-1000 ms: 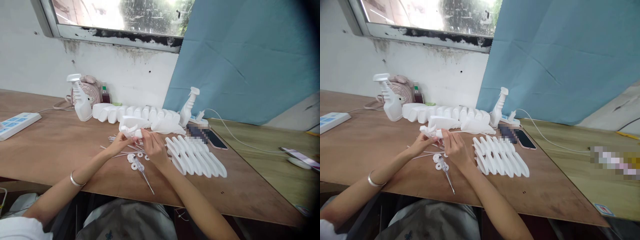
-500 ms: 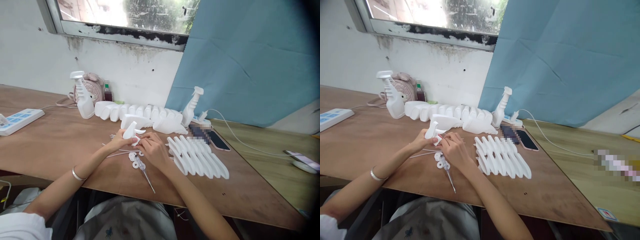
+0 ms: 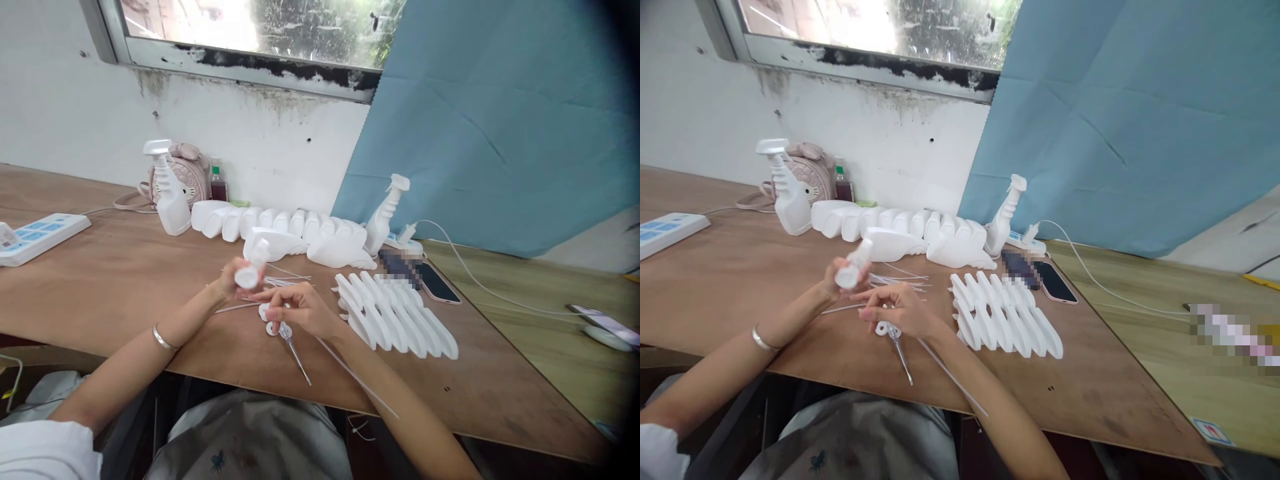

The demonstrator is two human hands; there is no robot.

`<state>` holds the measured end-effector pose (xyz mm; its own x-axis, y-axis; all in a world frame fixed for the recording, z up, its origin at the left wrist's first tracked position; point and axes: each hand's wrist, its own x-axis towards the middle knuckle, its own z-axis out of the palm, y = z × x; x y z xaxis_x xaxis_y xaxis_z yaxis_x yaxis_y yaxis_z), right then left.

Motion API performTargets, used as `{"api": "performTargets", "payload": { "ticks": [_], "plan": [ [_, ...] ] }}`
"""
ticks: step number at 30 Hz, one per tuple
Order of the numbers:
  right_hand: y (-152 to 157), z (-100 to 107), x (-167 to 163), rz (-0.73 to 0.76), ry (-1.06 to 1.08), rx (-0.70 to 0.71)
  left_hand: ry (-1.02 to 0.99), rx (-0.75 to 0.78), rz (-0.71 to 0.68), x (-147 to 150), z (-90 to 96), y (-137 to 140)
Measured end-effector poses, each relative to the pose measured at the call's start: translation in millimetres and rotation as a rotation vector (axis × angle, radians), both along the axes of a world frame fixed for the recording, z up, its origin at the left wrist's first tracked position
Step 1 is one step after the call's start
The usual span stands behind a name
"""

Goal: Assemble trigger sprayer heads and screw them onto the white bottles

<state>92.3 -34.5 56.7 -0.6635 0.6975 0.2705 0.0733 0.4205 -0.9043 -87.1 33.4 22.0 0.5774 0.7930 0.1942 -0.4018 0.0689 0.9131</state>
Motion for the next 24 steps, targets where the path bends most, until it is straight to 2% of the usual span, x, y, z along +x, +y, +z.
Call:
{"api": "performTargets", "payload": {
  "ticks": [1, 3, 7, 9, 13, 18, 21, 24],
  "plan": [
    [-1.4, -0.4, -0.3, 0.040, 0.036, -0.030, -0.109, -0.057, 0.021, -3.4, 2.2, 2.0],
    [-2.8, -0.9, -2.1, 0.026, 0.078, -0.039, -0.271, -0.162, 0.043, -10.1, 6.5, 5.3],
    [6.5, 0.2, -9.9, -0.135, -0.010, -0.034, -0.360, -0.246, 0.115, -14.7, 10.0, 7.2],
    [17.6, 1.6, -14.8, -0.184, -0.117, 0.049, -0.393, -0.244, 0.126, -14.7, 9.8, 7.5],
    [46.8, -1.1, -30.1, -0.260, -0.353, 0.313, -0.462, -0.228, 0.136, -20.3, 10.9, 10.2],
    [75.6, -23.2, -61.1, -0.124, -0.630, 0.465, -0.492, -0.211, 0.133, -31.9, 14.4, 13.7],
    [81.2, -33.0, -73.7, -0.091, -0.663, 0.498, -0.517, -0.212, 0.104, -34.4, 14.3, 14.3],
    [79.8, -31.9, -70.9, -0.088, -0.662, 0.535, -0.544, -0.223, 0.094, -34.4, 13.2, 14.7]
  ]
}}
